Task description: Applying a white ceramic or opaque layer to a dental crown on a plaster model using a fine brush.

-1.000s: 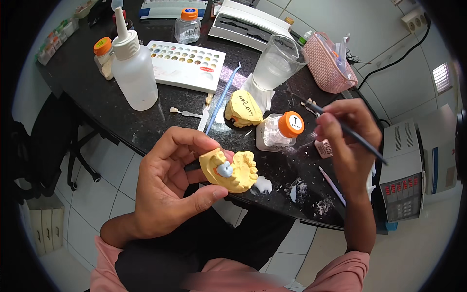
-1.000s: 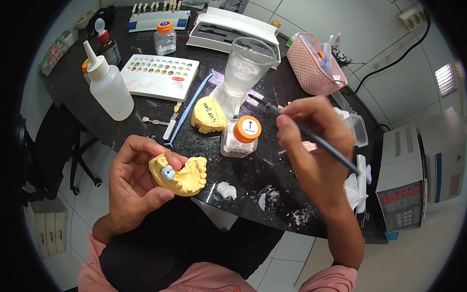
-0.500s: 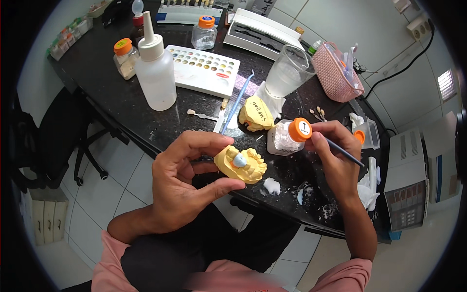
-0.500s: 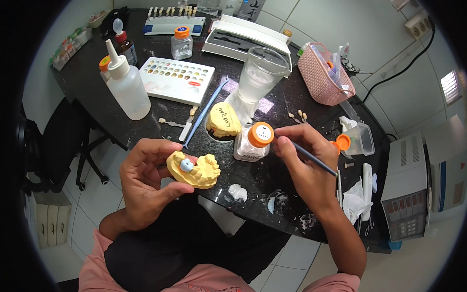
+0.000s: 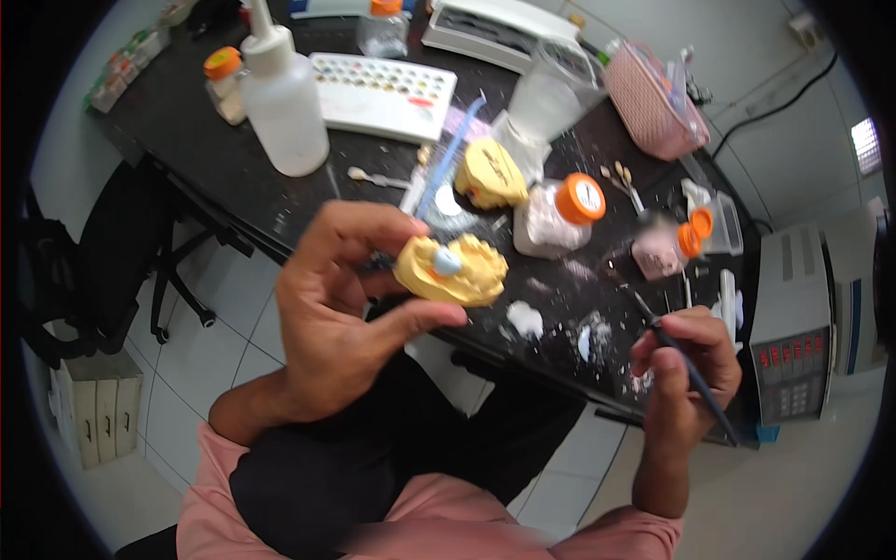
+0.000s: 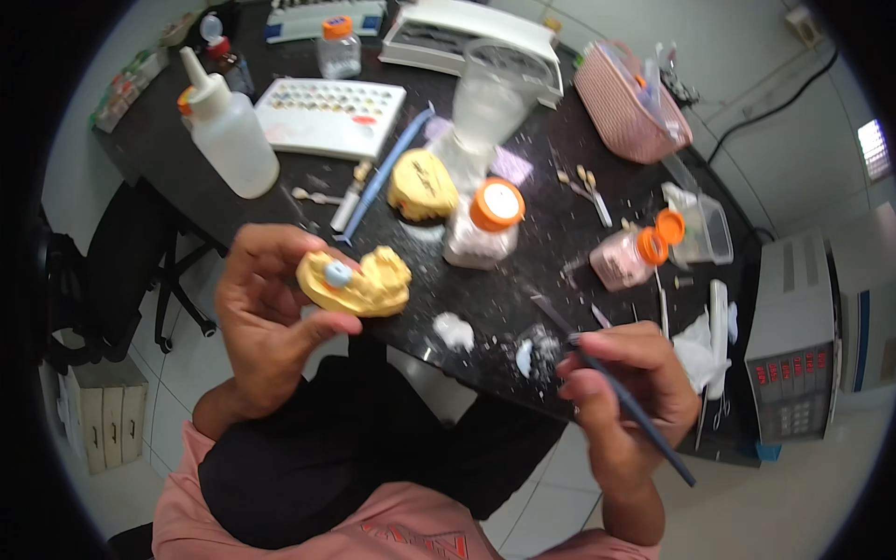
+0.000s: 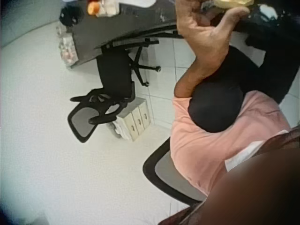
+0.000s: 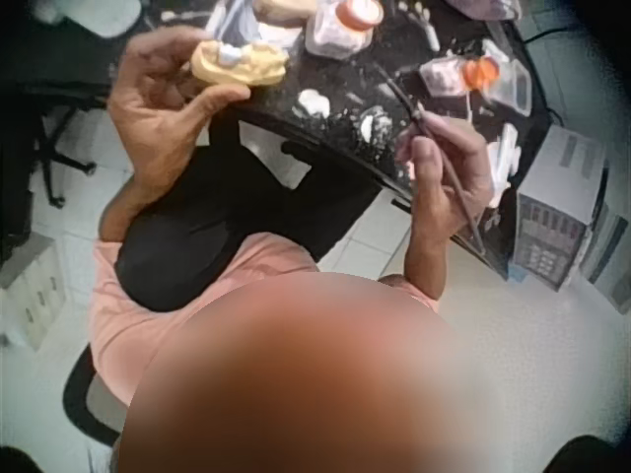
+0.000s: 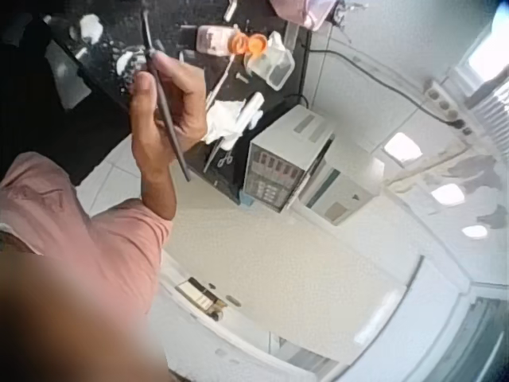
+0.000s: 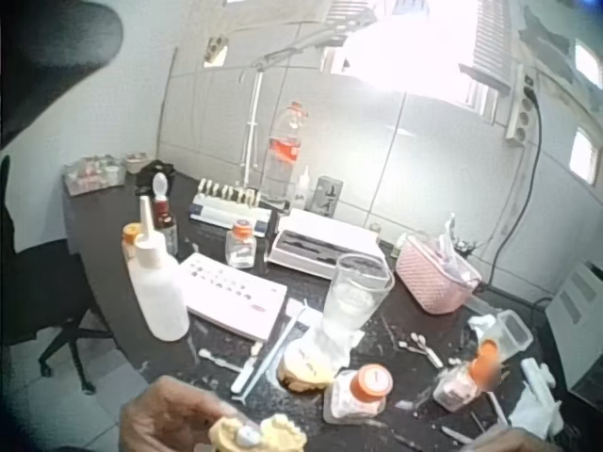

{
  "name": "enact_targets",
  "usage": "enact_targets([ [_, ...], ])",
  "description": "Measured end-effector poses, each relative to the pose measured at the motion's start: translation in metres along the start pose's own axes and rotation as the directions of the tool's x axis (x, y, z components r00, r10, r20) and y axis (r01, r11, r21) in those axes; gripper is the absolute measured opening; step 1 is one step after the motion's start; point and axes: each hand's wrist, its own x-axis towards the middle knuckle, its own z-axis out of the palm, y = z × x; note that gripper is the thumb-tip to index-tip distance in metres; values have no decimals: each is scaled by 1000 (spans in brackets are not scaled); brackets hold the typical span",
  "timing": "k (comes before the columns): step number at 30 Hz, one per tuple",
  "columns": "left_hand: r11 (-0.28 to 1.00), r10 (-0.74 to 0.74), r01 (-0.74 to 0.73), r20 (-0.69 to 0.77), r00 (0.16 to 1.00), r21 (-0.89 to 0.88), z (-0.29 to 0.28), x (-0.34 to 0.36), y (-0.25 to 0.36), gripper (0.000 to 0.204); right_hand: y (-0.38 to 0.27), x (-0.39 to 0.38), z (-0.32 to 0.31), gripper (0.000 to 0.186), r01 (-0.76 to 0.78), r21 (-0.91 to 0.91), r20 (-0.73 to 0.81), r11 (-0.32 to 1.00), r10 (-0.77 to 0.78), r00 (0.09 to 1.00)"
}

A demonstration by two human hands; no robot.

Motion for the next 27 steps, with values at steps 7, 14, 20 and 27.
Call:
enact_targets([
  [7,994,81,-80,-12,997,79,7,1,-4,53,20,-24,12,16,-95,49,95,994,90,991],
  [14,981,134,-134,6,991,139,4,-3,-7,54,25,-25,6,18,-100,-2,146,995,99,984],
  [20,980,136,-140,41,990,139,-1,-3,-8,52,22,-21,7,19,-149,-18,141,989,150,979],
  [27,977,134,-139,47,990,160,1,-3,-6,51,25,-22,6,19,-130,69,109,989,122,986],
])
